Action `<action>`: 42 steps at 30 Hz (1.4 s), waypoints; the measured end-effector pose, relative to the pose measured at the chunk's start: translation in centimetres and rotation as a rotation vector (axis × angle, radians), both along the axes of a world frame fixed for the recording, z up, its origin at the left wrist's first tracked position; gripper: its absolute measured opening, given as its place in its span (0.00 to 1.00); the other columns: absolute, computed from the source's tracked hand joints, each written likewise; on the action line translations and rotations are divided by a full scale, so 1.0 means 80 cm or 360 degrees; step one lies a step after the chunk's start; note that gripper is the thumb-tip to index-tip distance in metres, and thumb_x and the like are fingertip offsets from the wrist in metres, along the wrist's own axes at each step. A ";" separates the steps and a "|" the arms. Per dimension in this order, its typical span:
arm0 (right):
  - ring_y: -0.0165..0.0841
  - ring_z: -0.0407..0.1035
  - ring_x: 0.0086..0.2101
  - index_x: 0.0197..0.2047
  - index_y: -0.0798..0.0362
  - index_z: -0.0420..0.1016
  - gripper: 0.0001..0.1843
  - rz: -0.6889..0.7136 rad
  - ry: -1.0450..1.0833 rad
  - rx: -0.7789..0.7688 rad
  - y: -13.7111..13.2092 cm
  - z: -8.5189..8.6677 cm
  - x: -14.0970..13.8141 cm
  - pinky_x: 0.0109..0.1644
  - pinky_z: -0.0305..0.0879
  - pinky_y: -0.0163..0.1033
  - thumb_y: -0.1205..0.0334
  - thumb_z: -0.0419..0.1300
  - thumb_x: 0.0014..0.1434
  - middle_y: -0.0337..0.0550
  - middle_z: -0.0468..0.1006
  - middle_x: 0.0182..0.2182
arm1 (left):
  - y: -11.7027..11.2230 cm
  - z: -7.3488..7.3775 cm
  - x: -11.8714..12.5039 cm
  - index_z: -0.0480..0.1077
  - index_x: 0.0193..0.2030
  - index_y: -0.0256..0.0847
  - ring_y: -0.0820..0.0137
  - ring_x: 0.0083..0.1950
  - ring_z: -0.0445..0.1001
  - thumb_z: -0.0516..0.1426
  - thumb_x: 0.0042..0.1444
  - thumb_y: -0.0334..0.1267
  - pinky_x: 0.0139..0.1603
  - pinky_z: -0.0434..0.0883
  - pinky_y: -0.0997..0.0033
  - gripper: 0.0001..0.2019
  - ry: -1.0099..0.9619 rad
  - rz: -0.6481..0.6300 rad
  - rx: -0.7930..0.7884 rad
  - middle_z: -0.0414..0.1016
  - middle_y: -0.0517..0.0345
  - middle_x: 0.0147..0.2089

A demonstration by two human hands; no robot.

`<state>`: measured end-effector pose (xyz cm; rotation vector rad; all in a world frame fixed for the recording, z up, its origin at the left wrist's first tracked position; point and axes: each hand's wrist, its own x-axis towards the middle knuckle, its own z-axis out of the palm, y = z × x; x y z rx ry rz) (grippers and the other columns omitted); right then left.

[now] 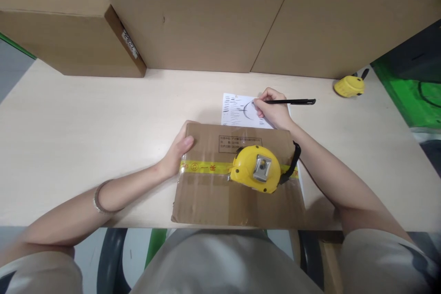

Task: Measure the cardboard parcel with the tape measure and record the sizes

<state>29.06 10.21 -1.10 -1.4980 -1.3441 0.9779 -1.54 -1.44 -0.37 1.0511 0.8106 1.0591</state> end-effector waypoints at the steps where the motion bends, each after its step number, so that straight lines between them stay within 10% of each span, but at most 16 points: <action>1: 0.25 0.63 0.17 0.26 0.49 0.65 0.15 0.0033 -0.0002 -0.0006 -0.001 0.002 0.000 0.20 0.59 0.32 0.70 0.69 0.51 0.35 0.72 0.18 | 0.000 -0.001 0.000 0.70 0.48 0.43 0.53 0.54 0.78 0.64 0.60 0.66 0.47 0.72 0.60 0.27 -0.0009 0.0000 0.0009 0.77 0.52 0.46; 8: 0.23 0.61 0.18 0.22 0.52 0.67 0.16 0.0347 -0.0002 -0.0120 -0.001 0.008 0.008 0.21 0.54 0.31 0.69 0.73 0.46 0.38 0.73 0.17 | 0.000 -0.003 -0.001 0.69 0.49 0.42 0.56 0.51 0.78 0.63 0.62 0.65 0.46 0.72 0.60 0.27 -0.0024 -0.0031 0.0008 0.77 0.52 0.46; 20: 0.23 0.64 0.19 0.31 0.49 0.64 0.16 -0.0005 0.0065 -0.0002 0.005 -0.009 0.001 0.21 0.64 0.29 0.62 0.68 0.62 0.35 0.74 0.22 | 0.001 0.000 -0.001 0.69 0.49 0.42 0.54 0.54 0.77 0.63 0.61 0.65 0.51 0.73 0.58 0.27 0.0000 -0.0030 0.0044 0.77 0.51 0.48; 42: 0.26 0.64 0.22 0.30 0.51 0.70 0.18 0.0294 -0.0064 -0.0030 0.000 -0.001 0.006 0.23 0.56 0.32 0.53 0.75 0.56 0.40 0.78 0.24 | 0.001 0.003 -0.002 0.71 0.49 0.43 0.53 0.56 0.78 0.63 0.61 0.66 0.50 0.74 0.58 0.27 0.0026 -0.0016 -0.0008 0.78 0.52 0.48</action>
